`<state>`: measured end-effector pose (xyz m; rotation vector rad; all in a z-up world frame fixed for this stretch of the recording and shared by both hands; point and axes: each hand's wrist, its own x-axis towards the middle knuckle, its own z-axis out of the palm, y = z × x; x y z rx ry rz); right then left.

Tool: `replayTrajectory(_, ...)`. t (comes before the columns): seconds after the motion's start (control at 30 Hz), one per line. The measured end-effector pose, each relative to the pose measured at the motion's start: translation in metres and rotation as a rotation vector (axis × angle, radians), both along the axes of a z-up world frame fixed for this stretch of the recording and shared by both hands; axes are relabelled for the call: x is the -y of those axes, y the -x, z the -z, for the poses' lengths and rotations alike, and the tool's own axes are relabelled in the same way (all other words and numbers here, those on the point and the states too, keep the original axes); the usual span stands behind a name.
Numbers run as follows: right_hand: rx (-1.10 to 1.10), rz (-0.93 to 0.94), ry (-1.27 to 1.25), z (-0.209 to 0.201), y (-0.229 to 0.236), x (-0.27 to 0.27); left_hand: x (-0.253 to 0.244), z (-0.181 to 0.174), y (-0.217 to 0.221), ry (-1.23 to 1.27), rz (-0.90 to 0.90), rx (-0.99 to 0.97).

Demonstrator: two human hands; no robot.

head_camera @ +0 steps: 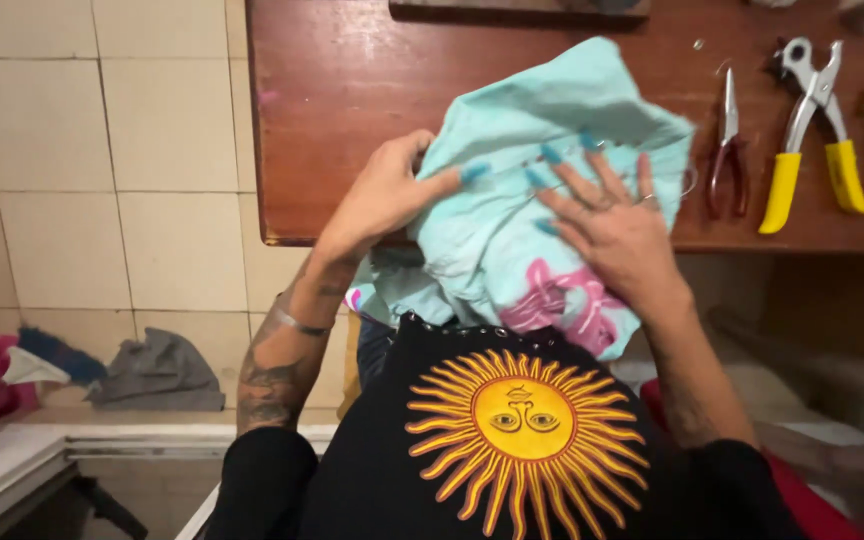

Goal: Attaching metal studs to a light blue garment using various hand tools including a press and pliers

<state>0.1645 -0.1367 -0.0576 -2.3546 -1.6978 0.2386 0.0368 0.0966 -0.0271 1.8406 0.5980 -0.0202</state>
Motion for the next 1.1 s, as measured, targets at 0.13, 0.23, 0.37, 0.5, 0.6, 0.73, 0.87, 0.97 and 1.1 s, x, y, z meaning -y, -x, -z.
replayTrajectory(0.13,0.024,0.012,-0.081,0.008,-0.016,0.014,0.005,-0.017,0.007,0.095,0.107,-0.082)
replayTrajectory(0.23,0.077,-0.049,-0.09,0.003,-0.015,0.016,0.0,-0.01,0.008,0.253,0.042,0.092)
replayTrajectory(0.37,0.105,0.004,-0.067,0.001,-0.003,0.005,0.006,0.031,0.004,0.457,-0.116,0.12)
replayTrajectory(0.5,0.136,0.096,-0.025,-0.004,0.009,-0.002,0.018,0.004,-0.002,0.086,-0.178,-0.14)
replayTrajectory(0.6,0.017,0.069,0.057,-0.013,-0.005,-0.001,0.011,-0.011,-0.004,-0.118,0.009,-0.159)
replayTrajectory(0.73,-0.037,-0.048,0.031,-0.028,-0.019,0.0,-0.006,-0.018,-0.013,-0.189,0.114,-0.178)
replayTrajectory(0.87,-0.047,-0.05,0.043,-0.029,-0.023,0.001,-0.008,-0.012,-0.018,-0.365,0.134,-0.314)
replayTrajectory(0.97,-0.042,-0.053,-0.046,-0.033,-0.02,0.005,-0.006,-0.007,-0.012,-0.458,0.108,-0.214)
replayTrajectory(1.1,-0.09,0.306,-0.374,-0.059,-0.031,0.034,0.01,-0.021,0.002,-0.639,-0.024,0.103)
